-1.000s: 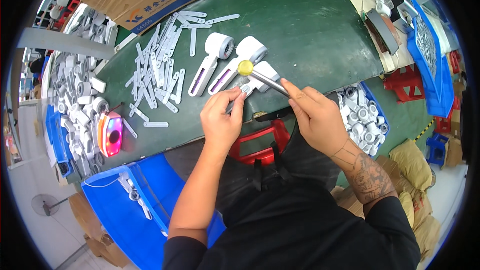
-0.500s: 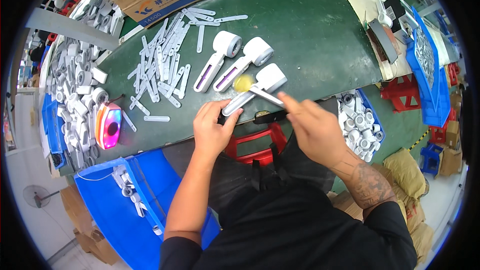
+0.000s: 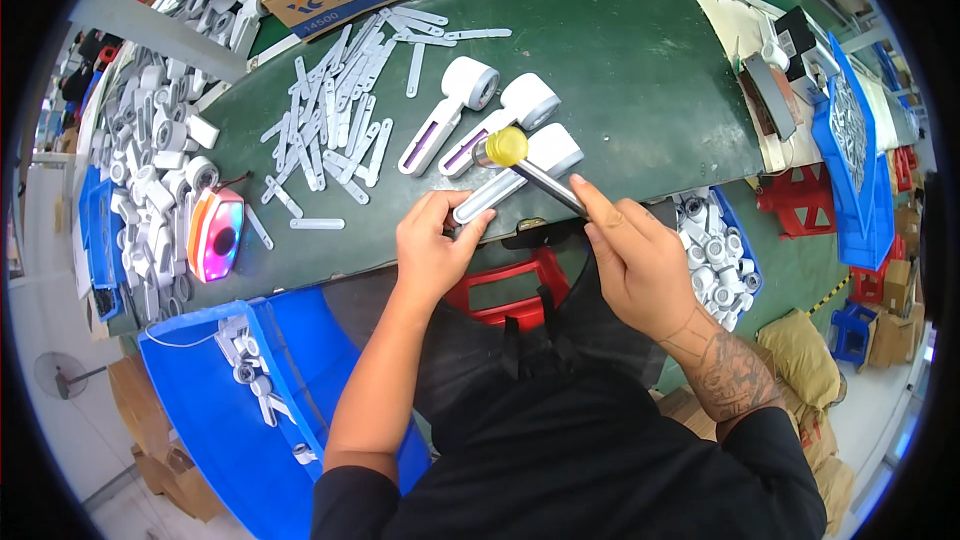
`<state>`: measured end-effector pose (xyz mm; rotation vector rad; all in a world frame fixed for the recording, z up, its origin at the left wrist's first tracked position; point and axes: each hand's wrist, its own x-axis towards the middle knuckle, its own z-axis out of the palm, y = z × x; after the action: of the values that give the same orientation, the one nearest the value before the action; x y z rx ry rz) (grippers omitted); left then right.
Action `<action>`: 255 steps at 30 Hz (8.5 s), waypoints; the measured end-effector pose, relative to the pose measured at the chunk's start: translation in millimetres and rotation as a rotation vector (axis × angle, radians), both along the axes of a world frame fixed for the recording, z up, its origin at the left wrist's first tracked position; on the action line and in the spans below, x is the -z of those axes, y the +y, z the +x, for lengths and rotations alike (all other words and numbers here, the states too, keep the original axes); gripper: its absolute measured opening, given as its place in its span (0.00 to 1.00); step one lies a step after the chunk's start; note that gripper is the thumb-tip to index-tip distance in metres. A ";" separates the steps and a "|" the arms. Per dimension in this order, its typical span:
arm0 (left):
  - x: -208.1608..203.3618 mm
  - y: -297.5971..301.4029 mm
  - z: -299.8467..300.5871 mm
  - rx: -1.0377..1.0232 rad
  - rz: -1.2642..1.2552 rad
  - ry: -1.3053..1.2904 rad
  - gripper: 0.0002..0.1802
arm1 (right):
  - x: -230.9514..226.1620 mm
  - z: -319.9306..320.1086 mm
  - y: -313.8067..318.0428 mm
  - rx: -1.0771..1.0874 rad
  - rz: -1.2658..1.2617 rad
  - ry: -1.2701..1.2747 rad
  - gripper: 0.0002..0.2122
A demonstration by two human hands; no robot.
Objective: The person assembles plastic components by inserting metal strips into the slots of plastic housings and tapping them into place using a small mallet.
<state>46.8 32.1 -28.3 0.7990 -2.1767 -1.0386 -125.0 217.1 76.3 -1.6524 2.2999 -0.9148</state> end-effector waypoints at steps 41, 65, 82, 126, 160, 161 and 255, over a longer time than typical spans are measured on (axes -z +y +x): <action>-82.6 -14.1 61.6 -0.052 0.409 -0.164 0.15 | -1.7 -22.4 13.3 -0.044 -0.031 -0.433 0.18; -77.5 -191.7 48.6 -0.056 -0.034 -0.173 0.14 | 30.4 -61.7 -35.5 0.362 -0.095 -0.421 0.15; -42.0 -190.4 -77.6 0.381 -0.707 -0.602 0.10 | 63.1 -71.3 -100.6 0.268 0.019 -0.360 0.25; -15.9 -12.8 -51.9 0.077 0.113 0.066 0.05 | 31.1 -19.1 21.4 0.157 0.185 -0.301 0.15; 1.1 -16.6 -9.3 -0.041 0.204 -0.006 0.28 | 22.9 -2.1 -2.6 -0.081 0.218 -0.183 0.16; -1.6 -16.2 -5.6 -0.023 0.167 0.016 0.26 | 24.8 -3.6 -4.8 -0.089 0.240 -0.202 0.16; -206.9 -105.1 -33.8 0.562 0.004 0.518 0.48 | 97.2 -146.5 -118.8 0.354 -0.155 -0.410 0.14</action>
<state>13.1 -73.0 178.6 -0.1122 -1.9617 -1.3346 -271.5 98.3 -20.9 -0.9863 2.3017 -1.3864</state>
